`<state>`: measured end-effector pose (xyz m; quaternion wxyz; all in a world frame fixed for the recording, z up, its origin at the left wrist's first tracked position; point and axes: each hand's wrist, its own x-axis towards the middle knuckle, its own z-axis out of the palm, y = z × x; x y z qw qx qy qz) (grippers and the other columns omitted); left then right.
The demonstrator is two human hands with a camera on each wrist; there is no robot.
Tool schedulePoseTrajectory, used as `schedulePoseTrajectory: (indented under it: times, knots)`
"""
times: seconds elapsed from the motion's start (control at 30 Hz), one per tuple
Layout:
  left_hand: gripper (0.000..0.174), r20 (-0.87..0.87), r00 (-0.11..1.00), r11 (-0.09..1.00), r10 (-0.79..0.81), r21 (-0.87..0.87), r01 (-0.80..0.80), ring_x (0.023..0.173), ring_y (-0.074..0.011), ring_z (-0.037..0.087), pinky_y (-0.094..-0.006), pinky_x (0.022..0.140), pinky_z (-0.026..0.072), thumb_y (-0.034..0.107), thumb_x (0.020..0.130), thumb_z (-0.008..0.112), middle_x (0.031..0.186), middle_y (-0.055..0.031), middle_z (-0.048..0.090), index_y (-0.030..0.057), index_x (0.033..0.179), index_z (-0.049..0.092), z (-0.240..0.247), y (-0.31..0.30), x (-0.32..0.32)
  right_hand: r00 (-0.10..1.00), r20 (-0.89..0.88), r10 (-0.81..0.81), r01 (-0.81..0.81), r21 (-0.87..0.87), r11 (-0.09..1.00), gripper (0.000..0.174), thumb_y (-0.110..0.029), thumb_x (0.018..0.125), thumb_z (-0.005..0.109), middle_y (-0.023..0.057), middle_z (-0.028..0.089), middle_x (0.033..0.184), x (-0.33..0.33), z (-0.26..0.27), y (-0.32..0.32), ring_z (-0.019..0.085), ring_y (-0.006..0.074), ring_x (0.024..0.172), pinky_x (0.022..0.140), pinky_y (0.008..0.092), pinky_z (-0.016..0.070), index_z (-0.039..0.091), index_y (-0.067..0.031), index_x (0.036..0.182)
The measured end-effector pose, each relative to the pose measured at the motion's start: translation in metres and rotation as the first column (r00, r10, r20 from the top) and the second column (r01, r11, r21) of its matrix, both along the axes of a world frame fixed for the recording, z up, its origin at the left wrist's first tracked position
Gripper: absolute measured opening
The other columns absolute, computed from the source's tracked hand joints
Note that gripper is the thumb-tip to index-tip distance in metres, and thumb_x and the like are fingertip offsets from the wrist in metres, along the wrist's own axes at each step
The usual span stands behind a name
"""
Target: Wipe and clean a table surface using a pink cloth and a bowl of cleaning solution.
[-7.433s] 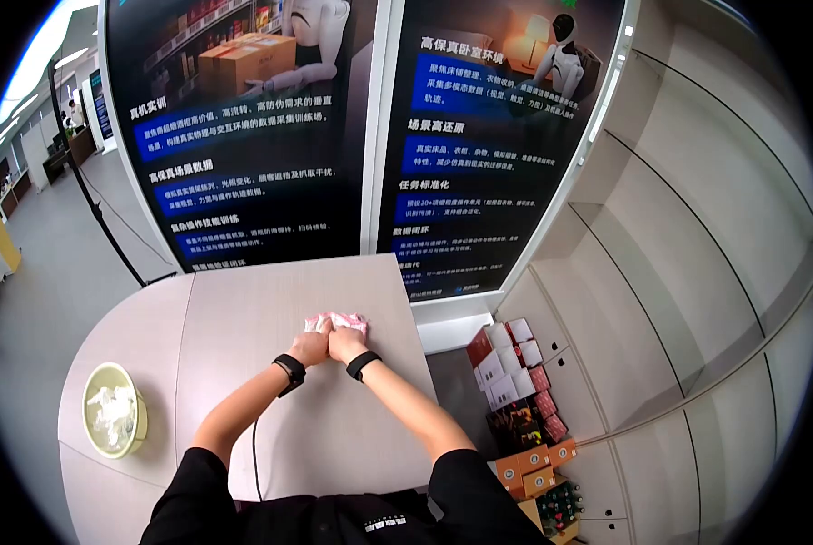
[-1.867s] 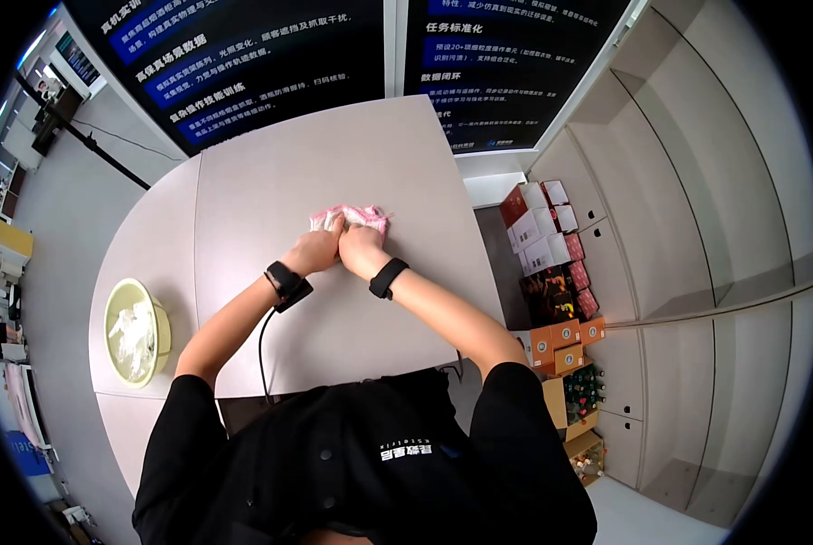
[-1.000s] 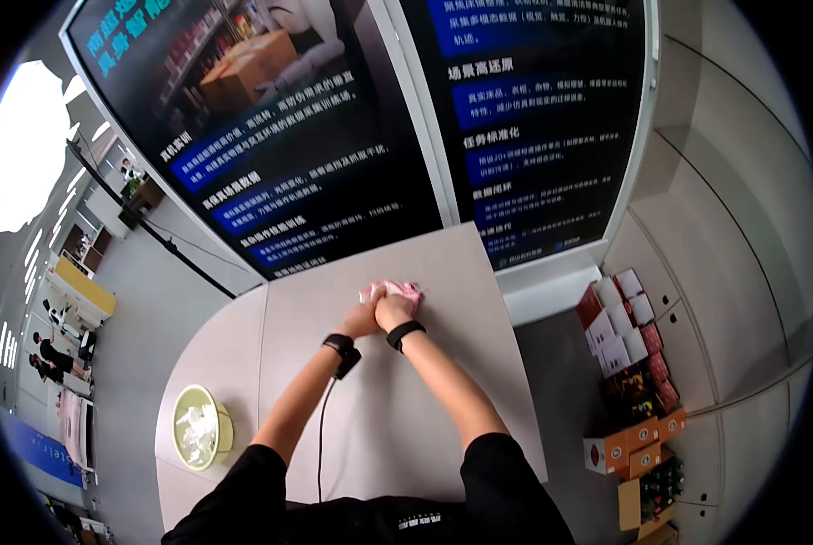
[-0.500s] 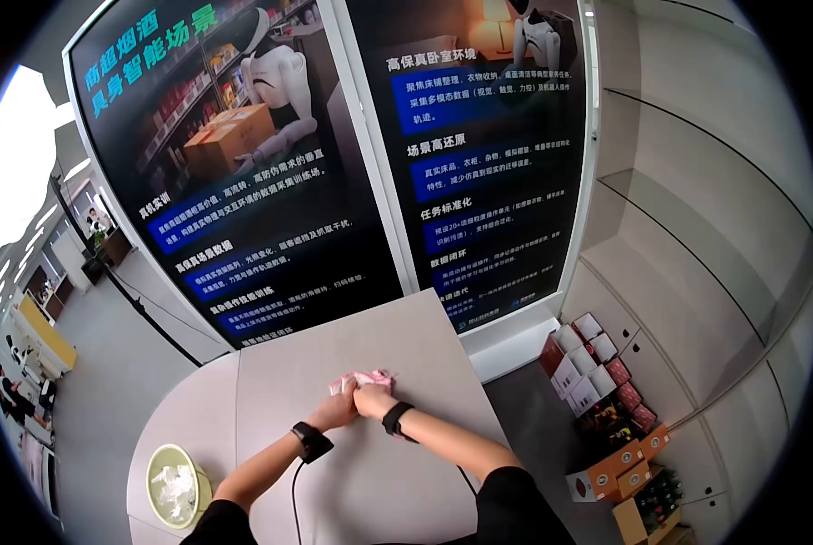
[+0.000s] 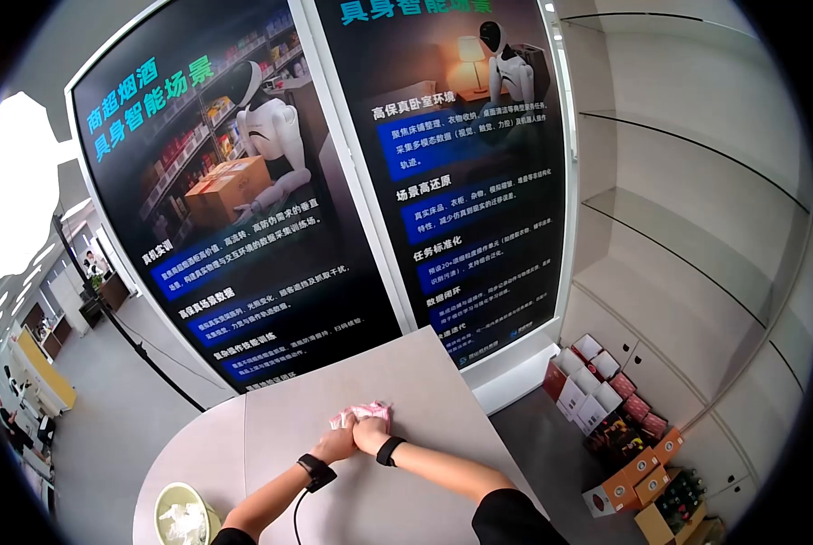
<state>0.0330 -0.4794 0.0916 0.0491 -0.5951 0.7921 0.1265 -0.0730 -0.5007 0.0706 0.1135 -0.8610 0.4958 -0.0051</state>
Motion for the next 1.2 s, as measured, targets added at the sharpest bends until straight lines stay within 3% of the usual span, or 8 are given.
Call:
schedulePoseTrajectory:
  times: [0.13,0.23,0.33,0.53,0.87,0.93,1.1,1.2]
  knots:
    - [0.060,-0.024,1.000,0.998,0.008,0.064,-0.007,0.068,-0.0360,0.056,-0.0428,0.058,0.0430,0.026,0.071,0.050,0.074,-0.0217,0.056,-0.0023,0.114,0.021,-0.004,-0.015,0.004,1.000,-0.024,0.019,-0.017,0.074,0.997,0.029,-0.020,0.077,0.041,0.0105,0.057,0.095,0.005,-0.002,-0.009,0.055,0.0220,0.088,0.077,0.0352,0.0397,0.053,-0.0065,0.100]
    - [0.067,-0.080,0.997,0.998,0.015,-0.052,-0.020,0.073,-0.0363,0.055,-0.0430,0.062,0.0425,0.025,0.068,0.054,0.081,-0.0217,0.056,0.0003,0.118,0.017,-0.023,-0.044,0.019,0.992,0.115,-0.054,0.045,0.080,0.996,0.031,-0.021,0.077,0.035,0.0083,0.056,0.097,0.013,-0.006,-0.038,0.053,0.0200,0.091,0.092,0.0360,0.0234,0.055,-0.0114,0.098]
    - [0.060,-0.008,0.982,0.982,0.190,0.007,-0.190,0.080,-0.0328,0.056,-0.0416,0.066,0.0437,0.026,0.074,0.045,0.089,-0.0206,0.055,0.0052,0.122,0.016,-0.014,-0.062,0.012,0.995,0.019,-0.096,0.095,0.066,0.993,0.031,-0.022,0.080,0.033,0.0071,0.054,0.102,0.026,0.006,-0.059,0.052,0.0193,0.094,0.085,0.0338,0.0316,0.051,-0.0148,0.103]
    - [0.055,-0.035,0.983,0.981,0.182,-0.062,-0.184,0.076,-0.0317,0.057,-0.0403,0.065,0.0442,0.026,0.076,0.042,0.084,-0.0184,0.057,0.0069,0.122,0.017,-0.028,-0.072,0.019,0.976,-0.071,-0.205,0.205,-0.001,0.979,0.035,-0.022,0.083,0.030,0.0052,0.045,0.115,0.036,-0.008,-0.068,0.048,0.0187,0.100,0.074,0.0298,0.0400,0.038,-0.0233,0.117]
    - [0.056,-0.043,0.988,0.989,0.147,-0.022,-0.148,0.078,-0.0320,0.057,-0.0404,0.064,0.0441,0.023,0.075,0.042,0.083,-0.0189,0.057,0.0060,0.122,0.015,-0.046,-0.086,0.031,0.961,-0.068,-0.267,0.272,0.083,0.959,0.039,-0.020,0.082,0.033,0.0053,0.042,0.117,0.044,-0.024,-0.076,0.047,0.0205,0.101,0.075,0.0310,0.0397,0.032,-0.0254,0.121]
    - [0.066,-0.034,0.998,0.997,0.044,-0.067,-0.046,0.080,-0.0324,0.056,-0.0391,0.066,0.0433,0.035,0.072,0.048,0.088,-0.0225,0.055,0.0000,0.119,0.018,-0.056,-0.097,0.037,0.965,-0.072,-0.254,0.260,0.086,0.962,0.039,-0.019,0.082,0.032,0.0056,0.042,0.117,0.041,-0.011,-0.072,0.047,0.0200,0.101,0.077,0.0311,0.0383,0.033,-0.0234,0.121]
    - [0.063,-0.076,0.984,0.986,0.159,-0.030,-0.162,0.075,-0.0331,0.057,-0.0397,0.064,0.0438,0.032,0.071,0.049,0.082,-0.0226,0.056,0.0010,0.116,0.017,-0.033,-0.099,0.031,0.951,-0.029,-0.308,0.309,0.141,0.941,0.034,-0.019,0.082,0.032,0.0061,0.044,0.115,0.046,-0.009,-0.089,0.047,0.0202,0.101,0.079,0.0309,0.0372,0.043,-0.0195,0.114]
    - [0.062,-0.037,0.982,0.981,0.187,-0.035,-0.189,0.077,-0.0330,0.057,-0.0396,0.065,0.0437,0.030,0.072,0.048,0.083,-0.0218,0.056,0.0029,0.117,0.016,-0.027,-0.108,0.031,0.968,-0.038,-0.249,0.252,0.082,0.964,0.038,-0.026,0.082,0.026,0.0123,0.043,0.115,0.051,-0.021,-0.108,0.047,0.0235,0.100,0.085,0.0352,0.0333,0.033,-0.0226,0.120]
